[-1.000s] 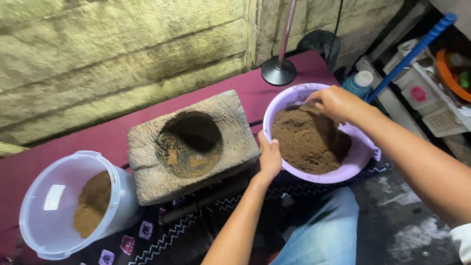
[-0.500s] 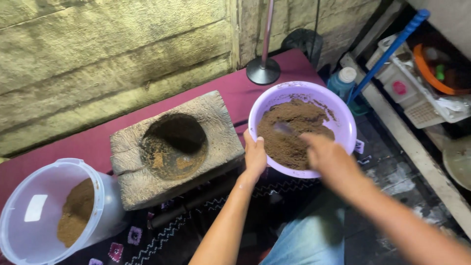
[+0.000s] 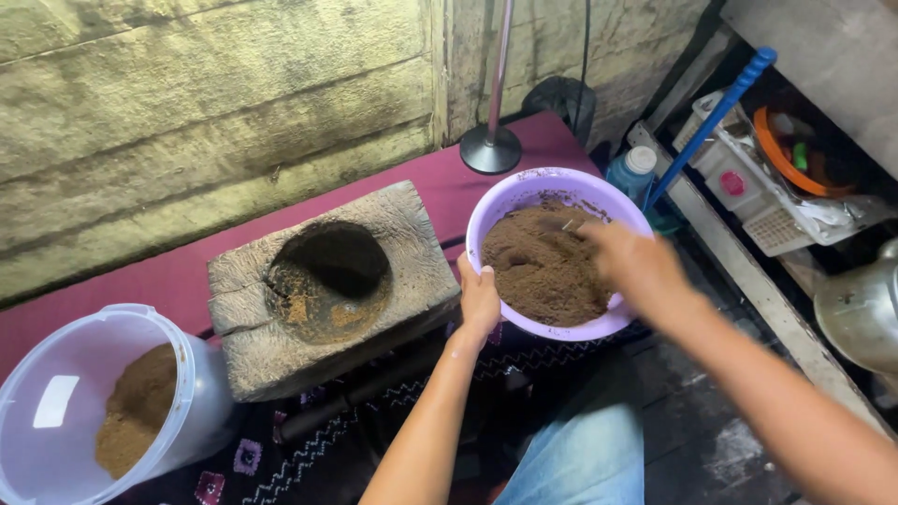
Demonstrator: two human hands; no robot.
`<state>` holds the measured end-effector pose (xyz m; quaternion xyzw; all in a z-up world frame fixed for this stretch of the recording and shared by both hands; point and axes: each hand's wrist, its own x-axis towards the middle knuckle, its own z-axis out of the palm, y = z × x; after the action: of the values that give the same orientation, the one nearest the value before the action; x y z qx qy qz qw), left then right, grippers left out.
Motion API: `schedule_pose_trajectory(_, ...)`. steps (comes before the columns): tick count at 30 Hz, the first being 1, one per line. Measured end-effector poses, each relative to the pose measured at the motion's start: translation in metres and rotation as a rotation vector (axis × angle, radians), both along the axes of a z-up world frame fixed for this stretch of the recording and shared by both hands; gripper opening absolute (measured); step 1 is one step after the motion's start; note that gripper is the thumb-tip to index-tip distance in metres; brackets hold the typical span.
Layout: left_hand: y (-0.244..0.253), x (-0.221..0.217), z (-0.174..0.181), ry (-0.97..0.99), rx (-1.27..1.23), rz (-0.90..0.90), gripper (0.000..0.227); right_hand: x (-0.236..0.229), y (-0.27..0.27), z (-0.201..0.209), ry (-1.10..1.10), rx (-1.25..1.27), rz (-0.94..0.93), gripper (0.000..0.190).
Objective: Scooping powder from a bucket into a mortar and stirring powder in a bowl using a spoon.
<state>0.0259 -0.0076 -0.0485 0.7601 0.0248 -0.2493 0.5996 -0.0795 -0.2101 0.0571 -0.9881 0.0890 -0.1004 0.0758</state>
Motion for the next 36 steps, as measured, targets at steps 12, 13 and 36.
schedule_pose_trajectory(12, -0.001, 0.004, 0.004, -0.014, -0.003, 0.003, 0.055, 0.092, -0.071, -0.046, 0.079, -0.333, 0.203, 0.034)
schedule_pose_trajectory(13, 0.0, 0.004, 0.0, 0.002, 0.005, -0.01, 0.055, 0.083, -0.075, -0.045, 0.097, -0.323, 0.193, 0.034)
schedule_pose_trajectory(36, 0.006, -0.011, 0.034, 0.003, -0.028, 0.017, 0.052, -0.01, -0.028, -0.048, 0.195, -0.101, 0.037, 0.073)
